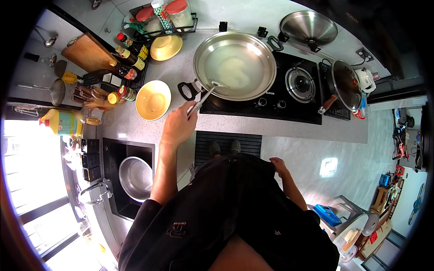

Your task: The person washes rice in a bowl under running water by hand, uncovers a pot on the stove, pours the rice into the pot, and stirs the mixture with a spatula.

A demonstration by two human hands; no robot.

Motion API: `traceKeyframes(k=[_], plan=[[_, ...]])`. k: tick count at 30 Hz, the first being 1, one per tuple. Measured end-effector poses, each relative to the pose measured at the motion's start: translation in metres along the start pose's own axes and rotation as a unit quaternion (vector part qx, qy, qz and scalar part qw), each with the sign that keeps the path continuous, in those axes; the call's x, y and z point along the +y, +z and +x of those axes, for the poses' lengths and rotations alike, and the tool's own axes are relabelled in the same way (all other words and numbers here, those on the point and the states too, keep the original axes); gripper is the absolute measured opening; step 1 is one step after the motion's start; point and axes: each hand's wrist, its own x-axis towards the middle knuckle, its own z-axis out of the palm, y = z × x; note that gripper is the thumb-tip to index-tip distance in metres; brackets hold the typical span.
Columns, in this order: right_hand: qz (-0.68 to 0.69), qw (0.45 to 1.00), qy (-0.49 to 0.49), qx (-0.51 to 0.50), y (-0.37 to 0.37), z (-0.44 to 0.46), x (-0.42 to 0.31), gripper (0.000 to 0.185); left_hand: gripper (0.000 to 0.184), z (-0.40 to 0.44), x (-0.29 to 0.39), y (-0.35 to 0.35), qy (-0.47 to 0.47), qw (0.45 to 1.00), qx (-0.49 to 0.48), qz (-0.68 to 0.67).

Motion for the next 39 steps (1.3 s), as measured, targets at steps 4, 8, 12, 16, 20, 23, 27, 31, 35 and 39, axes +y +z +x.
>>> traceKeyframes(k=[4,8,12,16,20,23,27,31,35,39], plan=[[0.001,1.000,-0.004,-0.001,0.000,0.002,0.005,0.031,0.034,0.000,0.001,0.000,-0.004,1.000,-0.004,-0.007],[-0.008,1.000,-0.006,0.001,0.001,0.004,0.007,0.030,0.034,0.001,0.001,0.001,0.005,1.000,0.001,-0.007],[-0.017,1.000,-0.004,-0.002,0.000,0.004,0.006,0.030,0.035,0.003,0.000,0.002,0.002,1.000,-0.001,0.006],[-0.006,1.000,0.004,-0.002,0.001,0.004,0.009,0.031,0.038,0.006,-0.008,0.007,0.013,1.000,0.003,0.014],[0.003,1.000,0.010,0.003,0.002,0.003,0.009,0.031,0.033,0.009,-0.006,0.008,0.011,1.000,0.004,-0.001],[0.012,1.000,0.011,0.000,0.002,-0.002,0.004,0.031,0.032,0.011,-0.003,0.007,0.009,1.000,0.004,0.004],[0.013,1.000,0.015,-0.005,0.002,-0.001,0.003,0.031,0.033,0.015,-0.005,0.011,0.012,1.000,0.002,0.010],[0.003,1.000,-0.024,-0.007,-0.001,0.016,0.022,0.029,0.037,0.022,-0.011,0.015,0.018,1.000,-0.002,0.016],[-0.002,1.000,-0.029,0.004,-0.002,0.017,0.024,0.028,0.033,0.030,-0.011,0.020,0.017,1.000,0.003,0.004],[0.001,1.000,-0.030,0.007,-0.004,0.014,0.021,0.029,0.035,0.039,-0.019,0.027,0.022,1.000,0.006,0.019]])
